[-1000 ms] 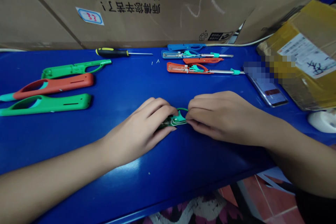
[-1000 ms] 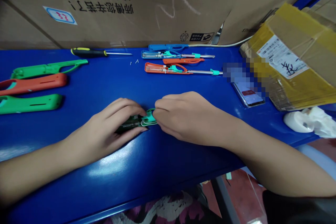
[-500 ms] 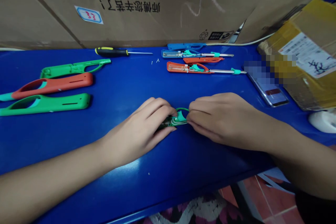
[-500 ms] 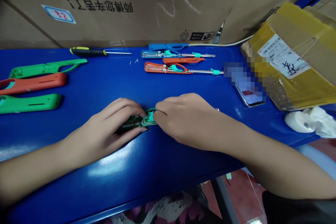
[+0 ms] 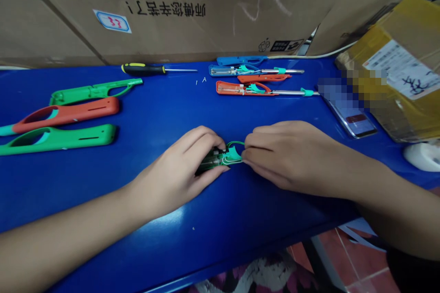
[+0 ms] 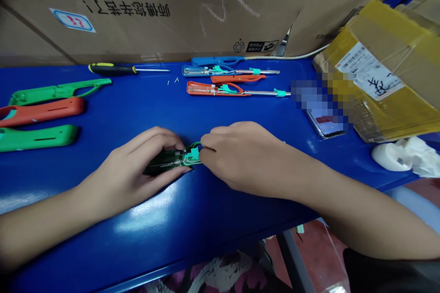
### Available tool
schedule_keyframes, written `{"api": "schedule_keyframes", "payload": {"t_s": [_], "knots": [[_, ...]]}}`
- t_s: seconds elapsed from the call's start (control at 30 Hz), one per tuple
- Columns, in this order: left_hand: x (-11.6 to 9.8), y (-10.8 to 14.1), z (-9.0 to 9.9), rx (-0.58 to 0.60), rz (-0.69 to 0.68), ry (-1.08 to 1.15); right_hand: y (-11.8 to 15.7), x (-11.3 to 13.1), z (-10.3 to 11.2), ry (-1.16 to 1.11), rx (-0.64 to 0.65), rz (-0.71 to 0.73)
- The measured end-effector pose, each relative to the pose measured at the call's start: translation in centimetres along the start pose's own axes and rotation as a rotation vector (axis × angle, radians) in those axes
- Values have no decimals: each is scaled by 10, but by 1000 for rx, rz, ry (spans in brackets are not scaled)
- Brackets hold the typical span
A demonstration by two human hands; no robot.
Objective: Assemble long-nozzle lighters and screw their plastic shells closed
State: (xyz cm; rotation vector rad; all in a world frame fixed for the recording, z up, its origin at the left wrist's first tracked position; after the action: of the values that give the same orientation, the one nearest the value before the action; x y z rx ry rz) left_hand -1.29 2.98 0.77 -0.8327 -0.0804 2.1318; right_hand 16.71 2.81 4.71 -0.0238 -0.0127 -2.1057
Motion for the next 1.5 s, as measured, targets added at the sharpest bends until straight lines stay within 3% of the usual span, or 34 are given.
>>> {"api": "schedule_keyframes", "payload": {"t_s": [0.2, 0.4, 0.67, 1.03, 1.37, 1.5], "knots": [[-1, 1, 4, -71, 11, -45, -1, -11, -3, -85, -103, -128], [-2, 3, 6, -85, 5, -134, -5, -8, -12, -131, -33, -79], [-16, 14, 10, -97, -206, -500, -5, -13, -15, -315, -61, -167], [-28, 15, 7, -49, -187, -633, -4, -17, -15, -392, -89, -245], [-23, 15, 5, -45, -201, -628, -9, -18, -17, -512, -139, -245], [-21, 14, 5, -68, -204, -636, -7, -19, -14, -502, -174, -310]]}}
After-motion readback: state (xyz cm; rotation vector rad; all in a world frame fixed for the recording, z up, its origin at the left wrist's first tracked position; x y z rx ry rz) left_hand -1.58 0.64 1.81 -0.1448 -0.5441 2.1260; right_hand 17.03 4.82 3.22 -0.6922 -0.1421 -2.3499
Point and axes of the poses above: each hand's wrist, its own y-axis away from the middle knuckle, its own z-axis out of the back of the hand, x = y × z, the point moved 4 cm from there along -y, towards the middle knuckle, and after that the axes turned 2 degrees about -z, right-handed, at the moved point
